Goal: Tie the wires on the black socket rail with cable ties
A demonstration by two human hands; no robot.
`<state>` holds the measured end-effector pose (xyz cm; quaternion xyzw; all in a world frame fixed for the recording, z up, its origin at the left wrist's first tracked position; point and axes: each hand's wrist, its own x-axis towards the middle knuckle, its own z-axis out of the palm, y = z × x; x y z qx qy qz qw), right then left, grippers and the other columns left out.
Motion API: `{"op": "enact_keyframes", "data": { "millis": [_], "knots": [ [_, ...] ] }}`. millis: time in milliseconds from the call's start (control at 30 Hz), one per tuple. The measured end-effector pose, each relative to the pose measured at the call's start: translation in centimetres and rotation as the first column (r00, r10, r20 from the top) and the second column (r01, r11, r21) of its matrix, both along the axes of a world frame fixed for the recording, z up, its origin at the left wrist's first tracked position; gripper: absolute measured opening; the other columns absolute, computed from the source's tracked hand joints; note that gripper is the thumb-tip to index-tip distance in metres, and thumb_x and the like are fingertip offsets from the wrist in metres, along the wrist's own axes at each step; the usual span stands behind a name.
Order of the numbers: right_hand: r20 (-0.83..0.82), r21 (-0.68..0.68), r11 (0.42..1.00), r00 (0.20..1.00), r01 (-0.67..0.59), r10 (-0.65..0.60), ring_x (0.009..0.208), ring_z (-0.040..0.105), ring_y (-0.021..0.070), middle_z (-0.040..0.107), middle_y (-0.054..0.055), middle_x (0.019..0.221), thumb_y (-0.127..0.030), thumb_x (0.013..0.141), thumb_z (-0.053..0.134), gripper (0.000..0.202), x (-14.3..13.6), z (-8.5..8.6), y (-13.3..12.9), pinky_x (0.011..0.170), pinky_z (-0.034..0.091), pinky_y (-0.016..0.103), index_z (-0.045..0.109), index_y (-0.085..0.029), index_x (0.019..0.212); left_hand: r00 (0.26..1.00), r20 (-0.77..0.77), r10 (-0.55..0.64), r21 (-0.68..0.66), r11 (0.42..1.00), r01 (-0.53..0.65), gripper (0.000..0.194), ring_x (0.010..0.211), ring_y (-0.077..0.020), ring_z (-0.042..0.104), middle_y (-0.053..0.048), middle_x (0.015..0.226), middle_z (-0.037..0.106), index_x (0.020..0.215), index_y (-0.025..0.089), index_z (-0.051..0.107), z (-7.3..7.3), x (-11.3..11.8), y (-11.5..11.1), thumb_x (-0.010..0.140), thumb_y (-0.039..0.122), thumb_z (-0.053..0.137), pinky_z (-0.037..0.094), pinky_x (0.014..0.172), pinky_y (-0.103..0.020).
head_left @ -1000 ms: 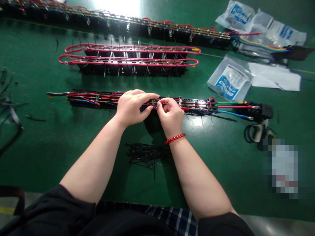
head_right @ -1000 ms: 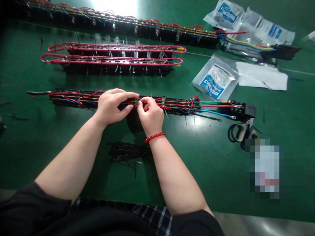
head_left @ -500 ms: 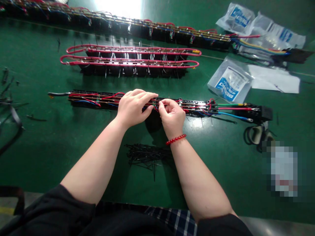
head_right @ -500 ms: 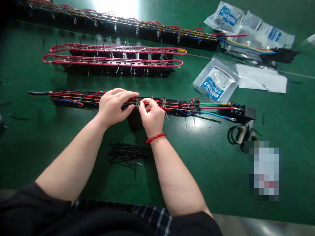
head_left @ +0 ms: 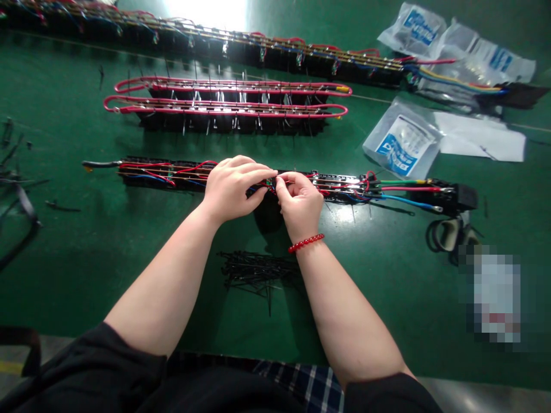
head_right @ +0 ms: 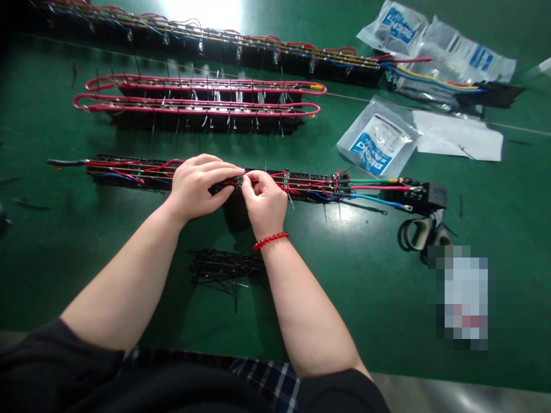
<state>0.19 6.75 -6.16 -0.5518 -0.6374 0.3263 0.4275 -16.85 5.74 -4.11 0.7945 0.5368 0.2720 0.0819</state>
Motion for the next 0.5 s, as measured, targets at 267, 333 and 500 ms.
{"op": "enact_keyframes", "data": {
  "millis": [267,333,500],
  "knots": [
    [0.038,0.005,1.000,0.999,0.029,-0.029,0.050,0.049,0.0094,0.051,-0.008,0.054,-0.037,0.089,0.064,0.014,-0.12,0.29,-0.08,0.057,0.040,0.024,0.066,-0.024,0.084,1.000,0.000,0.005,0.001,1.000,-0.005,0.037,0.110,-0.0271,0.063,-0.003,0.118,0.075,0.121,0.027,0.071,0.10,0.10,-0.03,0.088,0.031,0.056,0.048,0.096,-0.046],
    [0.046,0.004,1.000,0.999,0.020,-0.020,0.049,0.048,0.0094,0.050,-0.008,0.053,-0.036,0.088,0.064,0.013,-0.08,0.34,-0.05,0.057,0.040,0.024,0.065,-0.024,0.084,1.000,0.001,0.023,-0.006,1.000,-0.023,0.038,0.109,-0.0275,0.063,-0.004,0.115,0.076,0.123,0.027,0.070,0.12,0.14,-0.07,0.088,0.031,0.055,0.048,0.096,-0.046],
    [0.039,0.011,1.000,0.999,-0.002,0.002,0.051,0.048,0.0097,0.051,-0.007,0.054,-0.032,0.088,0.062,0.010,0.01,0.17,0.02,0.058,0.041,0.024,0.066,-0.024,0.085,0.999,-0.013,0.049,-0.004,0.999,-0.049,0.039,0.108,-0.0273,0.064,-0.004,0.111,0.076,0.123,0.026,0.069,0.14,0.20,-0.11,0.087,0.033,0.055,0.048,0.095,-0.045]
  ]
}}
